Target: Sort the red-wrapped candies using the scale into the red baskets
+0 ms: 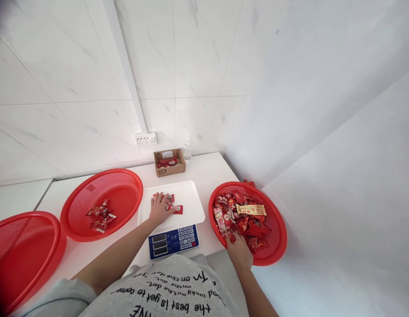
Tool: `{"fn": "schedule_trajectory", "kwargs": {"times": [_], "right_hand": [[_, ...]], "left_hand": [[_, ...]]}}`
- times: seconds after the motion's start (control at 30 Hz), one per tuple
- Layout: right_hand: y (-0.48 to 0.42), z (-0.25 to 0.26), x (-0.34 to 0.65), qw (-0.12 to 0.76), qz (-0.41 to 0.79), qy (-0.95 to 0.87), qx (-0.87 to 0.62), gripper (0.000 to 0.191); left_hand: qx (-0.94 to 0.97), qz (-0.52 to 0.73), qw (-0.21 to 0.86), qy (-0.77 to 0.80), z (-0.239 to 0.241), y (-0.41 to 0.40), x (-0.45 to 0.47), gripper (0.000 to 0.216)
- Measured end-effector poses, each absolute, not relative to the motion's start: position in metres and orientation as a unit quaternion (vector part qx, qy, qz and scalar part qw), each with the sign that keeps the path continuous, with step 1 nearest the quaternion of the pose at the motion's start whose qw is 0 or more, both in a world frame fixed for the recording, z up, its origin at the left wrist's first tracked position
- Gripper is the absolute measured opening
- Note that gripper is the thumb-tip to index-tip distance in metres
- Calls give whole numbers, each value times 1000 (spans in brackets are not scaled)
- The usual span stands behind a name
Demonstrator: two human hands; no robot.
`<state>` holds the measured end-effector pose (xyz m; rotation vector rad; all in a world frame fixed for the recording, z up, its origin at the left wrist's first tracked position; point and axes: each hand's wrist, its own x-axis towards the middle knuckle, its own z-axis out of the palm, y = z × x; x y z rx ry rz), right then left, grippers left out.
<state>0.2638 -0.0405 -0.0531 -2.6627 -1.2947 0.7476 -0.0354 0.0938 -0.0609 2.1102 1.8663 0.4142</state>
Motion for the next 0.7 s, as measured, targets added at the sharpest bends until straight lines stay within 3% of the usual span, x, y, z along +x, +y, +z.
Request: {"fn": "schedule_trajectory", "kwargs": {"times": [0.23,0.47,0.7], "right_hand": [[-42,-42,262,39,261,-437,-860,48],[-41,-39,265,31,283,-433,-855,50],[-41,-35,262,32,264,-429,-863,49]], "left_hand": [[755,162,194,604,-56,100,-40,74],[688,184,182,679,-48,94,-27,83],[668,185,133,709,-49,96,-22,53]]}}
